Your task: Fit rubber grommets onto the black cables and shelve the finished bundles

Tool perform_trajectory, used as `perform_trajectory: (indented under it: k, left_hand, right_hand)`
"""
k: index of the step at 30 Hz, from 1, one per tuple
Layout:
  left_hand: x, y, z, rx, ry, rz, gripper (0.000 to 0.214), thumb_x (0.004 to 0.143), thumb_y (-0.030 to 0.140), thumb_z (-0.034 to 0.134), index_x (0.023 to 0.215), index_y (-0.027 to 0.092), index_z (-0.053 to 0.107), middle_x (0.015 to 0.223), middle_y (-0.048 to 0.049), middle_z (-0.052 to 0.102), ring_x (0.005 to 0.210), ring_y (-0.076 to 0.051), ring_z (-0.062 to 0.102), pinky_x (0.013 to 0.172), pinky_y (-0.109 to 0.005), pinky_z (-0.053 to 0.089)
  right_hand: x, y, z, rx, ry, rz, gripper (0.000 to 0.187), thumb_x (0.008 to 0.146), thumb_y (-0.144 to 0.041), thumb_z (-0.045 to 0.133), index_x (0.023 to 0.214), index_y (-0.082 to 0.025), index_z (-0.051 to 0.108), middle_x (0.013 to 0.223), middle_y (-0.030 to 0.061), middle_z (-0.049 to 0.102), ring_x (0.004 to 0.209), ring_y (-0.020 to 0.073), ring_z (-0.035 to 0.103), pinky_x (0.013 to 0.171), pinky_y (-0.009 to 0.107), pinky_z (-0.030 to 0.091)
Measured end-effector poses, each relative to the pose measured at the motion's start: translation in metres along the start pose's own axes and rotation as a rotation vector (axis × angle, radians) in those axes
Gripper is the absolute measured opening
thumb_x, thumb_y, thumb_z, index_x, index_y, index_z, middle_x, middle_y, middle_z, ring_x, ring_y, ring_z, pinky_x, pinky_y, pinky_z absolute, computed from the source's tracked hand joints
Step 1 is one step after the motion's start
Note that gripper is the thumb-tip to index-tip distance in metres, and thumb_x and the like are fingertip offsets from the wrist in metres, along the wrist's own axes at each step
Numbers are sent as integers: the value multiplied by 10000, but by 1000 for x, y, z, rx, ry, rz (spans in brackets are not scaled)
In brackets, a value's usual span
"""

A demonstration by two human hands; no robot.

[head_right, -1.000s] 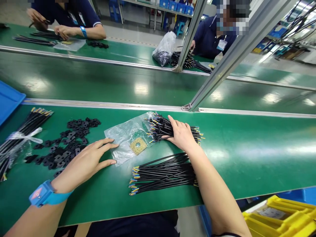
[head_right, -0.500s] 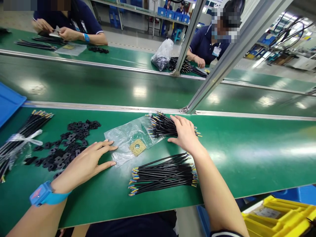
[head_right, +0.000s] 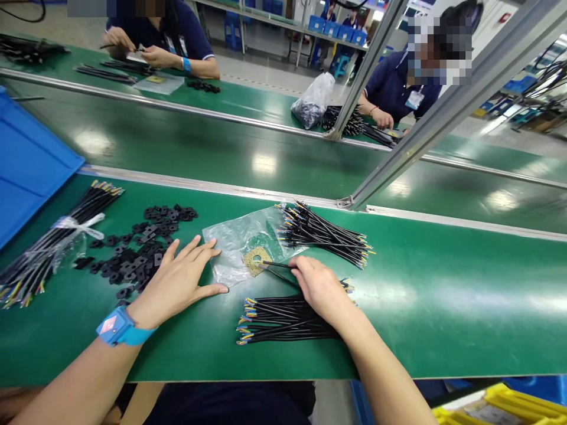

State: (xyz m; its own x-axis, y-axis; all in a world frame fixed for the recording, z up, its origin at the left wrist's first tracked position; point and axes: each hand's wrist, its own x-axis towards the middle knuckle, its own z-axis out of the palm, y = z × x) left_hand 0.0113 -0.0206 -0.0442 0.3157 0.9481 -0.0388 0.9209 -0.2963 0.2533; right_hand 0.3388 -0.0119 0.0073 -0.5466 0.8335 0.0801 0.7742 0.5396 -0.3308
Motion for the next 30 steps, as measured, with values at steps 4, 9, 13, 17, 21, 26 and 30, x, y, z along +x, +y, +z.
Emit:
perform_trajectory:
  k: [4, 9, 13, 17, 21, 26, 30]
  left_hand:
    - [0, 2, 0, -48, -4, -12, 785, 756, 641, 807, 1345, 155, 628, 1580, -202, 502, 1499, -449, 398, 1223, -722, 251]
    - [2, -1, -3, -63, -51, -12, 818, 745, 668, 801, 1359, 164, 605, 1594, -194, 486, 1513, -442, 378, 1219, -729, 241]
    - [3, -6, -5, -70, -83, -22, 819, 723, 668, 818, 1347, 183, 605, 1604, -169, 483, 1522, -442, 361, 1219, -742, 221]
    - [0, -4, -7, -77, 3, 45, 740, 744, 611, 831, 1328, 210, 618, 1549, -163, 551, 1491, -460, 398, 1189, -756, 225]
    - [-3, 13, -11, -43, 91, 263, 160, 922, 317, 694, 1052, 223, 707, 1155, -89, 747, 1185, -337, 645, 1034, -542, 419]
    - [0, 27, -12, 132, 150, 384, 336, 984, 76, 462, 728, 204, 638, 732, -44, 656, 726, -219, 596, 739, -405, 407]
    - [4, 15, -16, 200, 140, 403, 330, 964, 57, 467, 732, 203, 649, 739, -46, 672, 732, -221, 609, 715, -397, 401]
  right_hand:
    - [-1, -2, 6, -159, 70, -68, 241, 1052, -158, 460, 1152, -203, 674, 920, 48, 731, 853, 178, 689, 798, 277, 530]
    - [12, -12, 20, -379, 12, 4, 264, 1030, -130, 470, 1134, -208, 700, 907, 52, 732, 794, 170, 676, 650, 252, 470]
    - [29, -19, 25, -452, -79, 111, 276, 1021, -117, 453, 1108, -206, 699, 930, 64, 730, 796, 169, 685, 605, 258, 435]
    - [39, -22, 29, -470, -148, 216, 281, 1028, -118, 433, 1085, -204, 694, 968, 74, 732, 790, 171, 706, 600, 266, 420]
    - [40, -23, 30, -487, -163, 269, 273, 1037, -137, 422, 1089, -200, 682, 921, 71, 714, 743, 173, 705, 550, 280, 371]
    - [34, -18, 29, -447, -88, 246, 254, 1026, -126, 435, 1032, -196, 679, 939, 70, 721, 823, 183, 703, 624, 271, 434]
    - [29, -8, 34, -347, 29, 65, 308, 993, -74, 437, 1160, -194, 666, 1083, 73, 726, 959, 188, 685, 796, 269, 503]
